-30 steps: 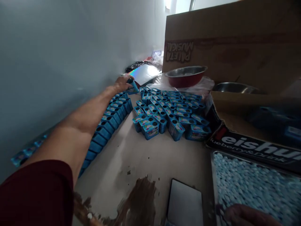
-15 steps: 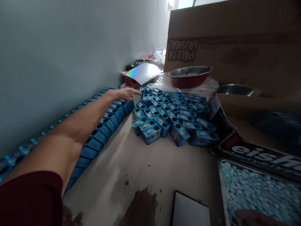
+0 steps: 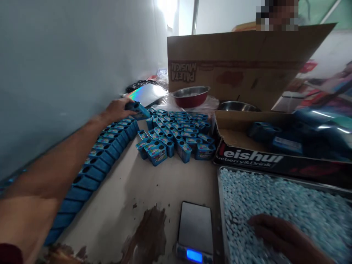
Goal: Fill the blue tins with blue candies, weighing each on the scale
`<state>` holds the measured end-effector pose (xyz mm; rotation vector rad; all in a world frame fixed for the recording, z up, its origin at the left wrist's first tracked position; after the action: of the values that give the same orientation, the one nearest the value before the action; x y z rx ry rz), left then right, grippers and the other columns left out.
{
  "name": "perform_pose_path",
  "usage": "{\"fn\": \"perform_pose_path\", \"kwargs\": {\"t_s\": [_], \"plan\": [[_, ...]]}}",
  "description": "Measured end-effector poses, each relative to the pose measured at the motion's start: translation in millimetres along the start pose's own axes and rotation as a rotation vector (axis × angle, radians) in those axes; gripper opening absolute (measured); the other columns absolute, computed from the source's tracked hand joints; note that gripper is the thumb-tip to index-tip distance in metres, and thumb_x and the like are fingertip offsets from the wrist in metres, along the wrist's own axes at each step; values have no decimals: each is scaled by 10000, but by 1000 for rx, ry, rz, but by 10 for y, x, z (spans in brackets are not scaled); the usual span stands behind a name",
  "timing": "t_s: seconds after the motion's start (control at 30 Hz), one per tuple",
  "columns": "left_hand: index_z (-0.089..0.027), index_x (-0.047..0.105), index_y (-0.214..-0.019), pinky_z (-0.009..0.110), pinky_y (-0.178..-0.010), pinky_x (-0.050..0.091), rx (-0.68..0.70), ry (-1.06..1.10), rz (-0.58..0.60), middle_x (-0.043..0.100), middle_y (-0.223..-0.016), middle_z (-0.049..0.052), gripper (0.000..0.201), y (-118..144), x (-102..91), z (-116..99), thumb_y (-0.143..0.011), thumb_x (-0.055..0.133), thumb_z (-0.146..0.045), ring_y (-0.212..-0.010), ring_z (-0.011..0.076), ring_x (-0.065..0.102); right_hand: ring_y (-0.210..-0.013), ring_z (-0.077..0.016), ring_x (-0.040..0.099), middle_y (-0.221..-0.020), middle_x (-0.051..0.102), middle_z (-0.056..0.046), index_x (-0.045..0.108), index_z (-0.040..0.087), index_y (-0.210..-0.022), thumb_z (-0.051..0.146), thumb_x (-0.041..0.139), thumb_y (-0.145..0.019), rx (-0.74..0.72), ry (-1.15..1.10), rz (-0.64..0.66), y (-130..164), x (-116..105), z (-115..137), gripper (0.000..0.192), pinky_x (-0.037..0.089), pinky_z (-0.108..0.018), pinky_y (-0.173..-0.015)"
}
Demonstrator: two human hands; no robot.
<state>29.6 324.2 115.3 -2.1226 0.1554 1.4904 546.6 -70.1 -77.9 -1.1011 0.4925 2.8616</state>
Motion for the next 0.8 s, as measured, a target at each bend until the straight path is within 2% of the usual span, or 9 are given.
{"fn": "perform_pose_path", "kwargs": {"t_s": [0.1,0.17,0.3,0.37,0.43,0.5,0.6,0.7,0.8], "plan": [[-80,666,-1352,277,-989,490,45,30,-13,744,-1171,-15,511,340,-320,-550,-982,744,-424,-996,135,591,-1007,-384,791,-1053,857,-87,882,306,-1016,325,573,-903,-221,413,-57,12,-108,3,329,620,-547,-920],[-102,711,-1279,280,-969,506,105,89,2,765,-1154,-21,451,697,-284,-1053,-948,783,-399,-957,133,611,-1109,-408,755,-1143,843,-110,866,272,-1102,260,543,-918,-293,632,-101,37,-127,-11,372,580,-608,-963],[-152,767,-1174,308,-906,540,173,252,139,795,-1076,22,448,1545,304,-2033,-802,912,-355,-949,198,708,-1238,-392,681,-1361,754,-164,725,216,-1401,342,644,-986,-344,808,-88,141,16,45,441,544,-558,-1019],[-155,765,-1147,346,-905,550,182,300,227,795,-1082,53,401,1927,648,-2394,-809,906,-318,-983,240,731,-1252,-401,656,-1391,718,-193,655,204,-1478,376,689,-986,-317,882,-85,188,115,108,522,527,-540,-1014],[-158,757,-1132,378,-897,556,182,306,285,786,-1091,74,341,2220,918,-2632,-837,878,-281,-1004,271,734,-1243,-414,636,-1358,709,-203,650,190,-1459,399,668,-1008,-310,956,-77,215,194,188,497,503,-530,-1002],[-164,750,-1111,398,-903,561,190,303,304,775,-1084,80,294,2417,1097,-2764,-856,859,-265,-1020,288,730,-1205,-398,640,-1276,721,-186,694,175,-1334,354,624,-1023,-320,998,-19,212,244,257,365,483,-487,-979],[-164,742,-1127,418,-970,569,197,328,281,769,-1099,88,299,2582,1210,-2815,-881,855,-291,-1059,294,729,-1106,-316,683,-1176,739,-150,698,167,-1176,228,567,-999,-333,960,152,162,236,287,229,460,-381,-888],[-163,689,-1338,433,-1014,579,145,347,218,750,-1238,114,605,2673,1150,-2711,-818,928,-360,-1112,298,728,-905,-247,698,-1049,760,-100,689,192,-1148,227,563,-971,-321,871,291,84,99,232,220,416,-329,-741],[-196,639,-1448,416,-971,602,64,343,167,727,-1316,114,759,2746,971,-2484,-790,948,-414,-1082,271,738,-725,-195,626,-847,717,-37,687,213,-1075,271,565,-951,-295,664,286,2,-126,161,183,387,-309,-672]]}}
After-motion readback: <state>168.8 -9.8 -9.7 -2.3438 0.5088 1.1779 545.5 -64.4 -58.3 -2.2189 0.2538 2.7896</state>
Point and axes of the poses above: each hand's wrist, its own y-axis away from the middle knuckle, its own x-axis out of the palm, z = x × y, the point moved 4 cm from there along -y, towards the middle knuckle
